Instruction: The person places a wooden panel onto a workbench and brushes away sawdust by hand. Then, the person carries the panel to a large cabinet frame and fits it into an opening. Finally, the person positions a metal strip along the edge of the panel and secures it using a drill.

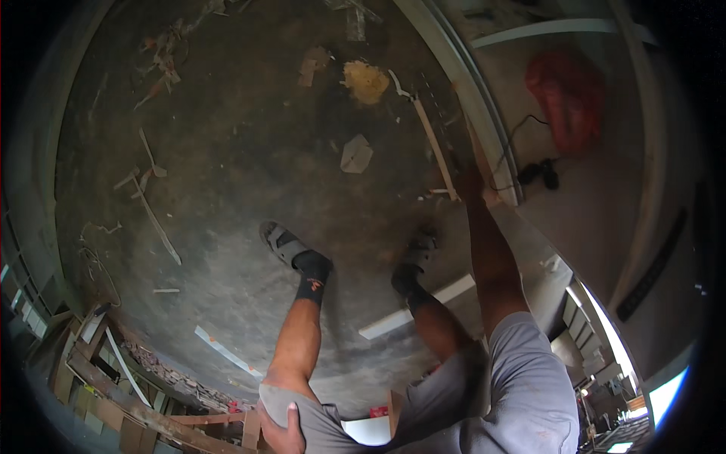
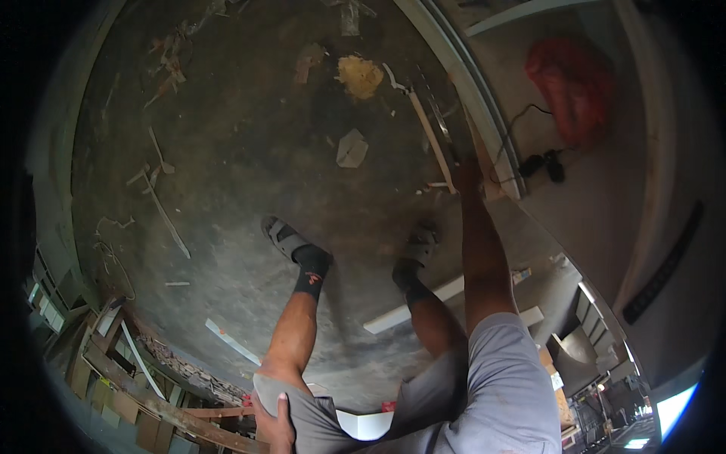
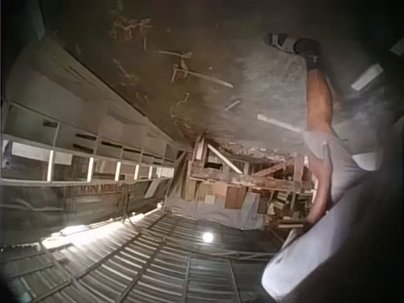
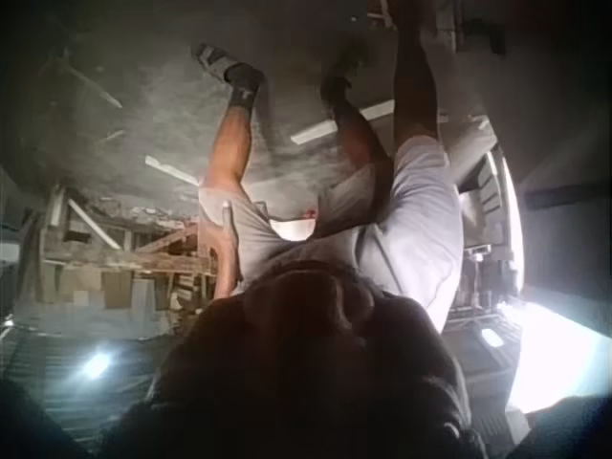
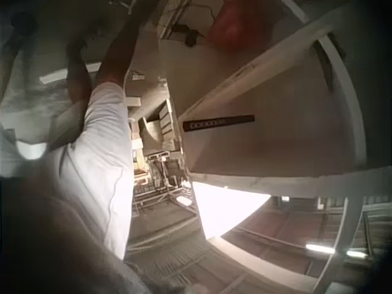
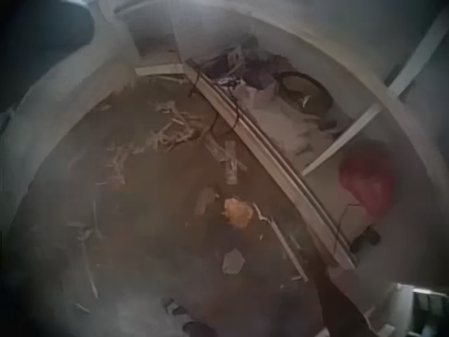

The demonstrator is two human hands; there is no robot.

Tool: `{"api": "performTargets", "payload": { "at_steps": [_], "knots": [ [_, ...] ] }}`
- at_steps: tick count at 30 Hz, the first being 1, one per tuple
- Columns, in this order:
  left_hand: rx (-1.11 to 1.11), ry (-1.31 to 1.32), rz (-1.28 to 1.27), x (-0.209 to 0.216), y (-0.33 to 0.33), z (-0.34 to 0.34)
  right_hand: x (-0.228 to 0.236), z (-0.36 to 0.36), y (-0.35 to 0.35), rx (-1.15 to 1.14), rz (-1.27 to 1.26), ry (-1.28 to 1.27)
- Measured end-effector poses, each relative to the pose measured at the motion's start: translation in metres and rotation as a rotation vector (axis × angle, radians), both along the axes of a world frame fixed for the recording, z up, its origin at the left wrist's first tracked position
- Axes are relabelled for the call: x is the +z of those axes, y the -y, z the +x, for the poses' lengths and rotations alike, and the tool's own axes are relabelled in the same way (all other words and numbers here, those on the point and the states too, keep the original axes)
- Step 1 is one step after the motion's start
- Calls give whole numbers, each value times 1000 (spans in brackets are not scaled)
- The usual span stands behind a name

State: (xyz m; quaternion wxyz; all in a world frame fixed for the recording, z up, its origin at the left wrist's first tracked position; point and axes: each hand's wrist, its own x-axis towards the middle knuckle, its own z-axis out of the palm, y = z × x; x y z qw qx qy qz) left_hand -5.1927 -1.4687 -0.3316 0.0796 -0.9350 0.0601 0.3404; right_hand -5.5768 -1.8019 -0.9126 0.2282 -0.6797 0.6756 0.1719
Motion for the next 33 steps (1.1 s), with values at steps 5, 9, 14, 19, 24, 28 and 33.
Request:
{"api": "performTargets", "payload": {
  "at_steps": [5, 9, 14, 19, 24, 28, 33],
  "knots": [
    [-76, -72, 194, -5, 44, 14, 8, 2, -7, -232, -6, -135],
    [-65, -22, 126, 9, 20, 27, 34, 64, -3, -70, 148, -29],
    [89, -270, 215, 17, 69, 51, 136, 106, -22, -343, 193, 75],
    [-445, -187, -217, -28, 12, 77, 332, 205, -28, -750, 558, 846],
    [178, -584, -656, -7, 158, 105, 561, 311, -9, -707, 961, 1175],
    [814, -831, -937, 55, 271, 145, 630, 365, 8, -120, 1107, 1080],
    [867, -635, -1065, 58, 285, 232, 543, 376, 125, -309, 872, 1175]
  ]
}}
